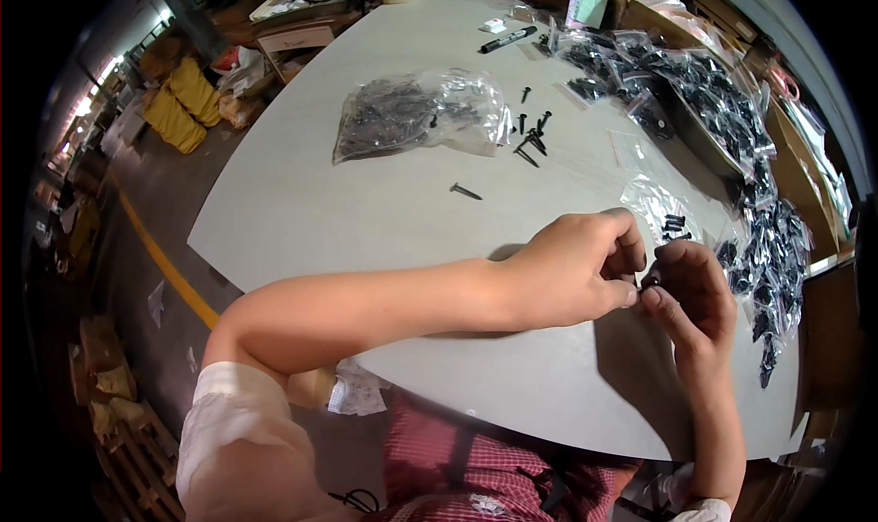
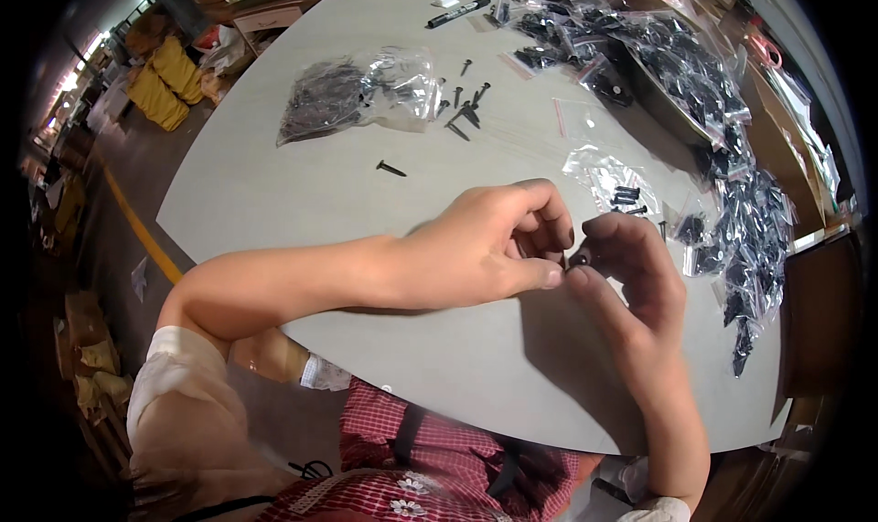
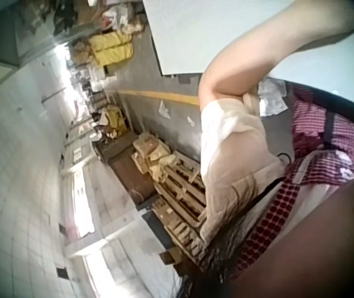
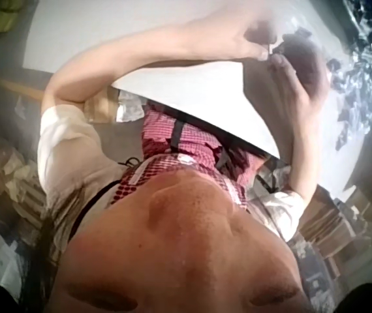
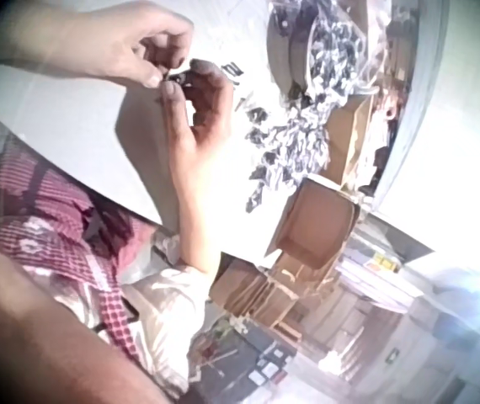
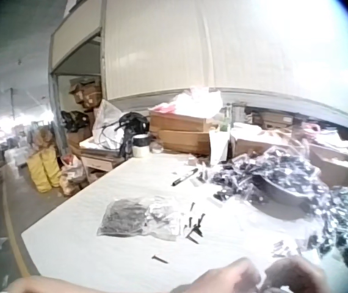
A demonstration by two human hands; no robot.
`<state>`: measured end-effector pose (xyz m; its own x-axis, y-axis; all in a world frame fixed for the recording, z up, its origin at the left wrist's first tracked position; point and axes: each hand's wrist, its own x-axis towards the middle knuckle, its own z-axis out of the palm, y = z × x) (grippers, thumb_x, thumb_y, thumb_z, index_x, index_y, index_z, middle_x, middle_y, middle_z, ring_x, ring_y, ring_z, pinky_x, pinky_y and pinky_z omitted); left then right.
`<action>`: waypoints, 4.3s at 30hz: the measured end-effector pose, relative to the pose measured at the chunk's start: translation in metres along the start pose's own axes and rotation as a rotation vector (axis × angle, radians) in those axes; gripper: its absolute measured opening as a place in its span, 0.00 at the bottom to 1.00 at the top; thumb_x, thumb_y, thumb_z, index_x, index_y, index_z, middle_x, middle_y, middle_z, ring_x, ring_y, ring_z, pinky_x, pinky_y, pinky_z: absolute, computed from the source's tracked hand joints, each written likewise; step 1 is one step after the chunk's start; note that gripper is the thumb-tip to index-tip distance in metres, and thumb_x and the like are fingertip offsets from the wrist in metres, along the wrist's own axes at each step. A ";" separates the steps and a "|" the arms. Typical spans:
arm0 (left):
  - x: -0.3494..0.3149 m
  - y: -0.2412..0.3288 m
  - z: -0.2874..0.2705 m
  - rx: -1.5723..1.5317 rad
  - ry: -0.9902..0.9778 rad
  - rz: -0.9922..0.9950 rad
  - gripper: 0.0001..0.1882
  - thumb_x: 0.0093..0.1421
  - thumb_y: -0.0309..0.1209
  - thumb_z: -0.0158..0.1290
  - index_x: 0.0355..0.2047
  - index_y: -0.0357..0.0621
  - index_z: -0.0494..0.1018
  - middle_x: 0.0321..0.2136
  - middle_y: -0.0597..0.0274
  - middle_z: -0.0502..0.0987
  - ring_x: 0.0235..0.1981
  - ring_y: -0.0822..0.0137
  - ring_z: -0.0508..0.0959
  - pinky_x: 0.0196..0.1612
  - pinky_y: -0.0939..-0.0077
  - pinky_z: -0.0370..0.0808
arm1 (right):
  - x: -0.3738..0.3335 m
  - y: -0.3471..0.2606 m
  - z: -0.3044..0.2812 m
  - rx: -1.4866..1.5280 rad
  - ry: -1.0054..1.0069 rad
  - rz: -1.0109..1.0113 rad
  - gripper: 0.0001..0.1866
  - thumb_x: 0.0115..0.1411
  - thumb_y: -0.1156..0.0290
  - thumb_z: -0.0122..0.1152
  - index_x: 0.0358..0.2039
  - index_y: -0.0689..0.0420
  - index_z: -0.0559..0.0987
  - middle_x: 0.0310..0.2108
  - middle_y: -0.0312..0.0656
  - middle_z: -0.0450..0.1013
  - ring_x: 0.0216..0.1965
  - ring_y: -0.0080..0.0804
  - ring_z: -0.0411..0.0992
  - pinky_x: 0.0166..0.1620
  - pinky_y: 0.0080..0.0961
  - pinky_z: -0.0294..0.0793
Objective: The person sorts small black screws on a table, picking them up from a plastic bag and arranging them into small groups. They handle the screws one at a time, occasionally placing them back into the bag or repositioning them on the table.
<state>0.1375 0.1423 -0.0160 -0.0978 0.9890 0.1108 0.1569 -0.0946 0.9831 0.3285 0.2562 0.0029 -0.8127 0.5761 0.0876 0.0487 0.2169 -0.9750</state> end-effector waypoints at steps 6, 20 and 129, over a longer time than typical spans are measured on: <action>0.000 0.004 0.001 -0.203 -0.046 -0.149 0.15 0.65 0.24 0.60 0.49 0.37 0.67 0.36 0.57 0.80 0.30 0.73 0.79 0.31 0.79 0.76 | -0.001 0.002 0.000 0.196 -0.014 0.051 0.18 0.67 0.78 0.65 0.55 0.60 0.72 0.44 0.37 0.74 0.45 0.22 0.75 0.45 0.21 0.78; 0.002 0.008 -0.003 -0.380 -0.073 -0.254 0.16 0.67 0.27 0.60 0.51 0.37 0.69 0.36 0.55 0.81 0.34 0.67 0.82 0.36 0.74 0.79 | 0.005 0.008 -0.006 0.360 -0.087 0.129 0.18 0.66 0.76 0.65 0.56 0.61 0.74 0.43 0.38 0.75 0.43 0.25 0.76 0.46 0.25 0.78; 0.009 0.003 -0.021 0.437 0.243 0.175 0.24 0.63 0.24 0.60 0.58 0.40 0.66 0.40 0.55 0.80 0.40 0.61 0.81 0.46 0.64 0.79 | 0.008 0.011 -0.023 -0.179 -0.063 -0.056 0.08 0.56 0.75 0.68 0.37 0.62 0.82 0.34 0.43 0.75 0.38 0.35 0.74 0.43 0.29 0.72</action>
<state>0.1167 0.1485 -0.0086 -0.2502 0.9031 0.3490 0.5810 -0.1483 0.8003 0.3363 0.2812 -0.0021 -0.8515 0.5098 0.1226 0.0998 0.3871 -0.9166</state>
